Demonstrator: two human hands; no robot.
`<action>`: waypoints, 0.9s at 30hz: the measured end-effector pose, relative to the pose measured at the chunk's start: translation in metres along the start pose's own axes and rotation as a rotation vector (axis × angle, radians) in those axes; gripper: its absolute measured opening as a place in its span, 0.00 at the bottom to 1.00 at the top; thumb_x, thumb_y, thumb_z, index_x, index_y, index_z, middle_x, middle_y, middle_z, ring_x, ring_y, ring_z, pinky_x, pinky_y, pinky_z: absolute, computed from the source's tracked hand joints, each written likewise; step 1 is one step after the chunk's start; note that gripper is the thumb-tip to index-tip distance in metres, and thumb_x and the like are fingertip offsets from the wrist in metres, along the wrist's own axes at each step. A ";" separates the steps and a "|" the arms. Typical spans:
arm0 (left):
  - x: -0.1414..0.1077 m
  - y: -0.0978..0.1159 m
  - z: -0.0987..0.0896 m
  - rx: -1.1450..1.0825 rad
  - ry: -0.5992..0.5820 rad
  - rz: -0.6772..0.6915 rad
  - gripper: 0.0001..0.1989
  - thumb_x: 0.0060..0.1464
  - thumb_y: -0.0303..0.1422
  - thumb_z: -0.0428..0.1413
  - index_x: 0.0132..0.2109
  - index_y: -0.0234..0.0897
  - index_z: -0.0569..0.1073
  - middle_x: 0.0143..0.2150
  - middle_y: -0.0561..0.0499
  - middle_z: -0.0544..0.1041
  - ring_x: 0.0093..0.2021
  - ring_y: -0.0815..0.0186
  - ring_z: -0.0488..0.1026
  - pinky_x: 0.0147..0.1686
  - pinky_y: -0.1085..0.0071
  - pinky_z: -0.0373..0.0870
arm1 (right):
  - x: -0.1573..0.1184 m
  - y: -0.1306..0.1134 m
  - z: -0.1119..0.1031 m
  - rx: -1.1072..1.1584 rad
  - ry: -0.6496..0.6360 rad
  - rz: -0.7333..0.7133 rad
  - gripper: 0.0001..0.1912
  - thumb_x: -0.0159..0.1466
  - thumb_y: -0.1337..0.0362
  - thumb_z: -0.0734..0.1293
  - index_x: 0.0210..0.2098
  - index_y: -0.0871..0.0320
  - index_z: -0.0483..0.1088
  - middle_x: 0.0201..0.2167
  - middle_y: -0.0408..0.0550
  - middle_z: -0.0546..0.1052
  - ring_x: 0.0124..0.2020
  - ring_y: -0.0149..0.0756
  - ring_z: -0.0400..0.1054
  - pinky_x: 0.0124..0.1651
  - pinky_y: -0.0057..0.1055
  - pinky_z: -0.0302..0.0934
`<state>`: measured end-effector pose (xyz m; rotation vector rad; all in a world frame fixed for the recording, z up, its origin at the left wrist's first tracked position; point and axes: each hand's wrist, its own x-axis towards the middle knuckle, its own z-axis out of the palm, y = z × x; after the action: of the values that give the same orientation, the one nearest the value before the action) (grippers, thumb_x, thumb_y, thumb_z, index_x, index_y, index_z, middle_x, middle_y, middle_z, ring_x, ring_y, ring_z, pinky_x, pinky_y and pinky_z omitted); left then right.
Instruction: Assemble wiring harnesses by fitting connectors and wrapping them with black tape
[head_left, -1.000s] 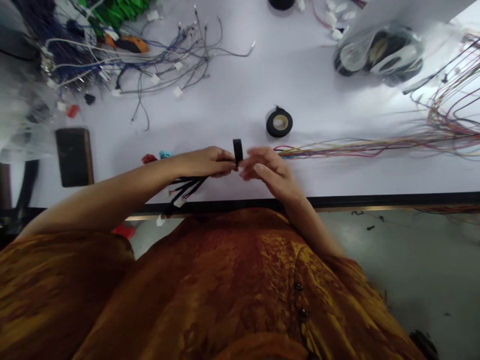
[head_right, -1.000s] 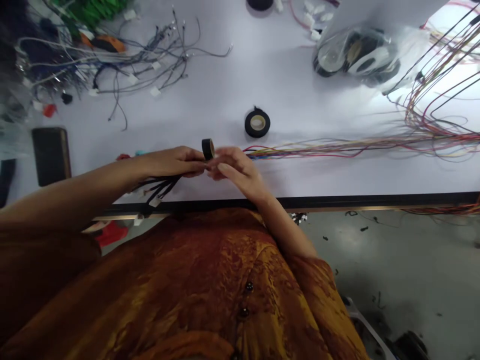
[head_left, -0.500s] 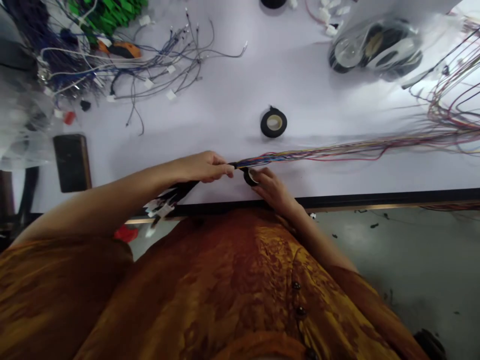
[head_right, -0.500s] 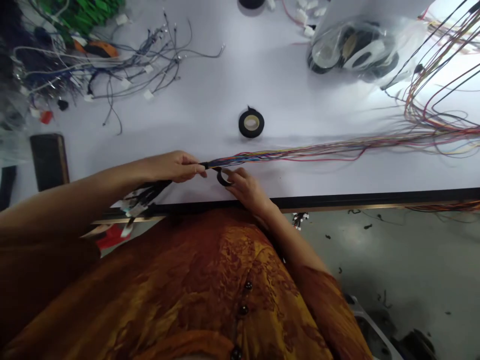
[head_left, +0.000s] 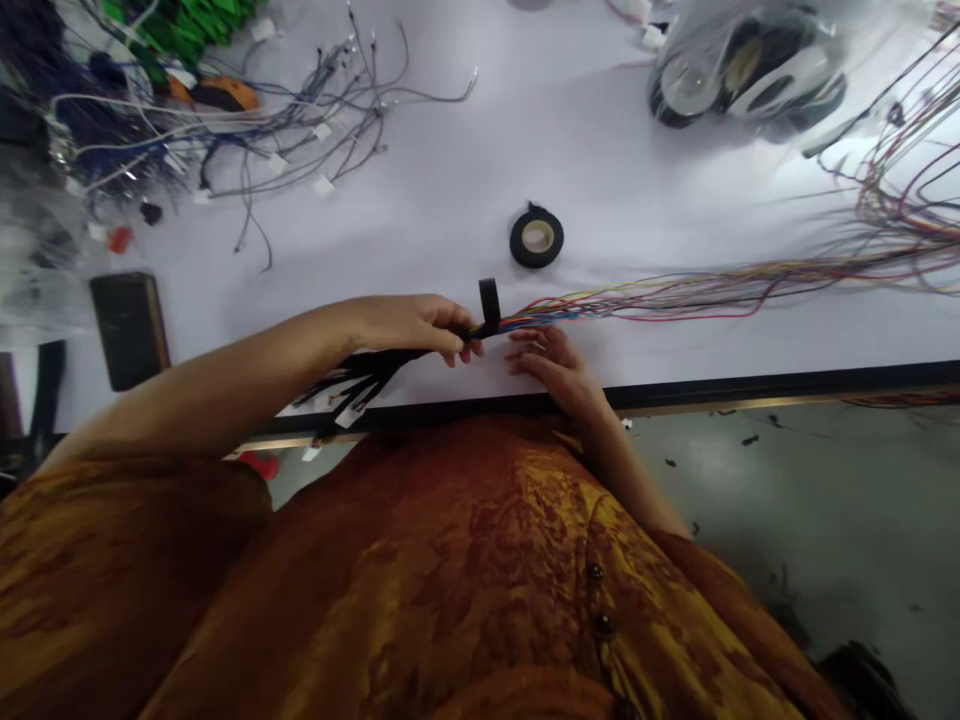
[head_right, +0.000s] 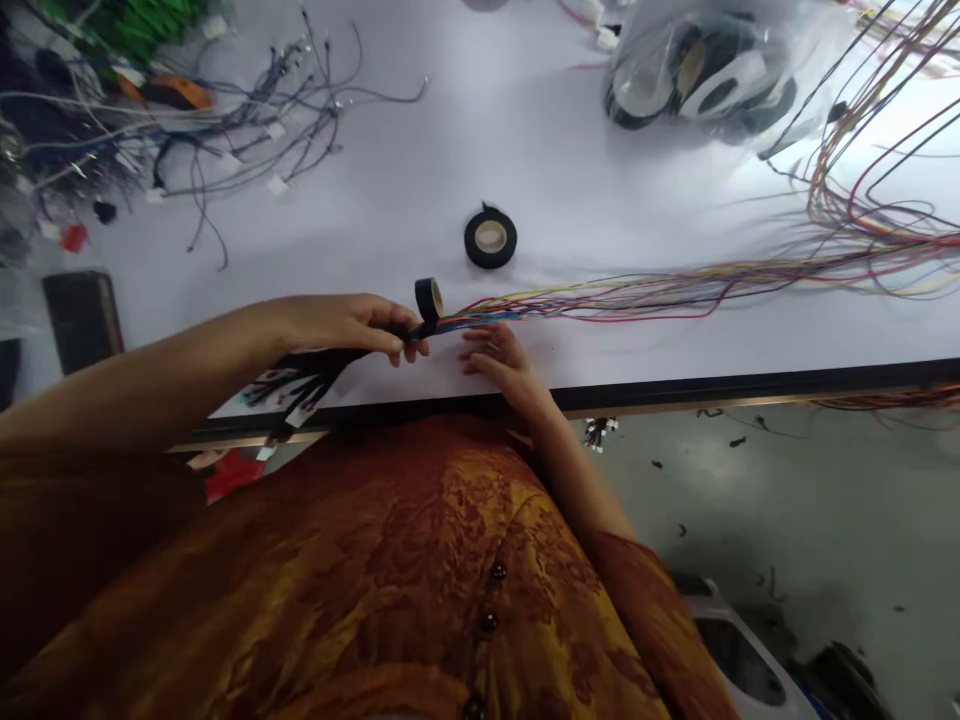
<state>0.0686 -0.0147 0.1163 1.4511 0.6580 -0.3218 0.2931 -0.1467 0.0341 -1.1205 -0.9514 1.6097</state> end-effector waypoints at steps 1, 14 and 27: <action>0.003 0.006 0.000 -0.059 -0.058 -0.020 0.16 0.58 0.40 0.56 0.47 0.34 0.77 0.40 0.46 0.79 0.36 0.66 0.73 0.38 0.69 0.71 | 0.005 0.003 0.002 -0.025 -0.007 -0.067 0.17 0.63 0.53 0.72 0.49 0.50 0.71 0.47 0.47 0.77 0.47 0.36 0.73 0.47 0.34 0.72; 0.016 -0.001 0.042 0.418 0.278 0.060 0.23 0.64 0.39 0.46 0.60 0.34 0.71 0.37 0.49 0.76 0.34 0.67 0.70 0.41 0.69 0.66 | -0.019 -0.059 -0.011 -0.066 -0.082 -0.058 0.18 0.66 0.49 0.70 0.49 0.53 0.73 0.43 0.46 0.79 0.40 0.33 0.75 0.43 0.31 0.71; 0.038 0.026 0.018 -0.150 -0.198 0.001 0.23 0.64 0.49 0.49 0.46 0.34 0.77 0.27 0.49 0.71 0.20 0.71 0.61 0.20 0.73 0.58 | -0.016 -0.007 -0.031 -0.312 -0.007 -0.072 0.12 0.64 0.53 0.70 0.38 0.55 0.76 0.43 0.49 0.78 0.49 0.40 0.72 0.56 0.39 0.68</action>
<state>0.1176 -0.0223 0.1149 1.2577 0.5099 -0.4016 0.3265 -0.1571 0.0355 -1.2747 -1.2644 1.4397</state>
